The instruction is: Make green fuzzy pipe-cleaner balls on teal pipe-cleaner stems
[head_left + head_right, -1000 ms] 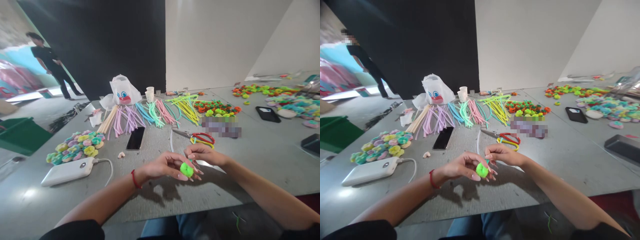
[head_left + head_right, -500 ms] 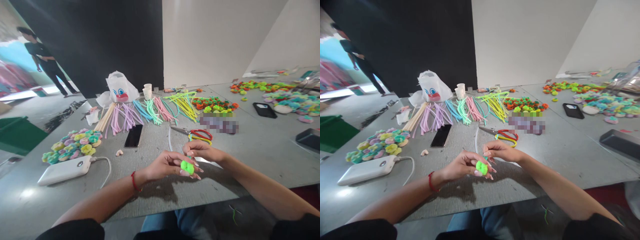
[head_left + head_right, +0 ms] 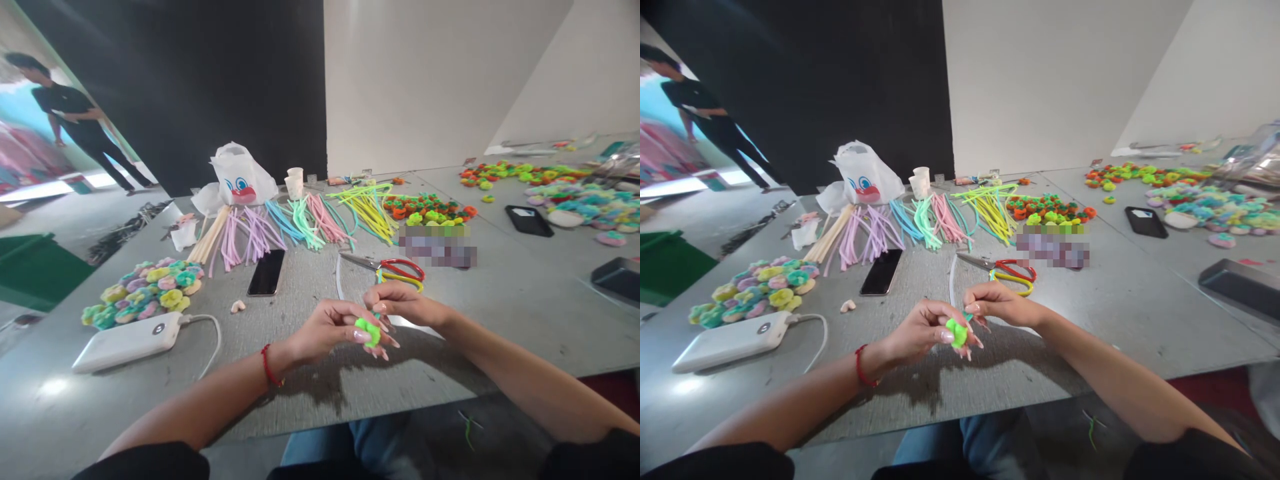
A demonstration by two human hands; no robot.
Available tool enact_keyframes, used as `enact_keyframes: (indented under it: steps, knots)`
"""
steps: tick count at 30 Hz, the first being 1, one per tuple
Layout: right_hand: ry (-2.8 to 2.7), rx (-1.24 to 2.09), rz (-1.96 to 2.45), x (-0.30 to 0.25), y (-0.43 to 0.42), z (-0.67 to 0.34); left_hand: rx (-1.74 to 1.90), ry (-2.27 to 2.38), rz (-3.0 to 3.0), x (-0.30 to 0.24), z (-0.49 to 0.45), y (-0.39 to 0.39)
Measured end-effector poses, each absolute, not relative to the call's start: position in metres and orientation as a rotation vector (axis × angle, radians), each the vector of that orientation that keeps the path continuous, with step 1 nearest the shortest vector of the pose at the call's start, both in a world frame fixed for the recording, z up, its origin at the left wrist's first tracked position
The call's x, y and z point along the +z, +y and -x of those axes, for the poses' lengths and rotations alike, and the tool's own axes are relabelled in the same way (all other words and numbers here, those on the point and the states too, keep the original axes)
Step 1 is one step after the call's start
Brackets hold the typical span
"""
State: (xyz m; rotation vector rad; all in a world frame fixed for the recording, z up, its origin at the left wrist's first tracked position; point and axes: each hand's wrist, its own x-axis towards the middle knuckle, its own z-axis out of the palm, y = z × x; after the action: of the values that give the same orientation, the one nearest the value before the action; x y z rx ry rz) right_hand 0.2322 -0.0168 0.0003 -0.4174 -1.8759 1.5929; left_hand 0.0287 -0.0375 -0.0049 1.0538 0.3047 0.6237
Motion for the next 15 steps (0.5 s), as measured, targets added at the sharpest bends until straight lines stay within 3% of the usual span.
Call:
enact_keyframes:
  steps: [15]
  knots:
    - [-1.913,1.759,0.372,0.0063,-0.0255,-0.2275,0.458,0.223,-1.086,-0.0037,-0.0237,-0.0392]
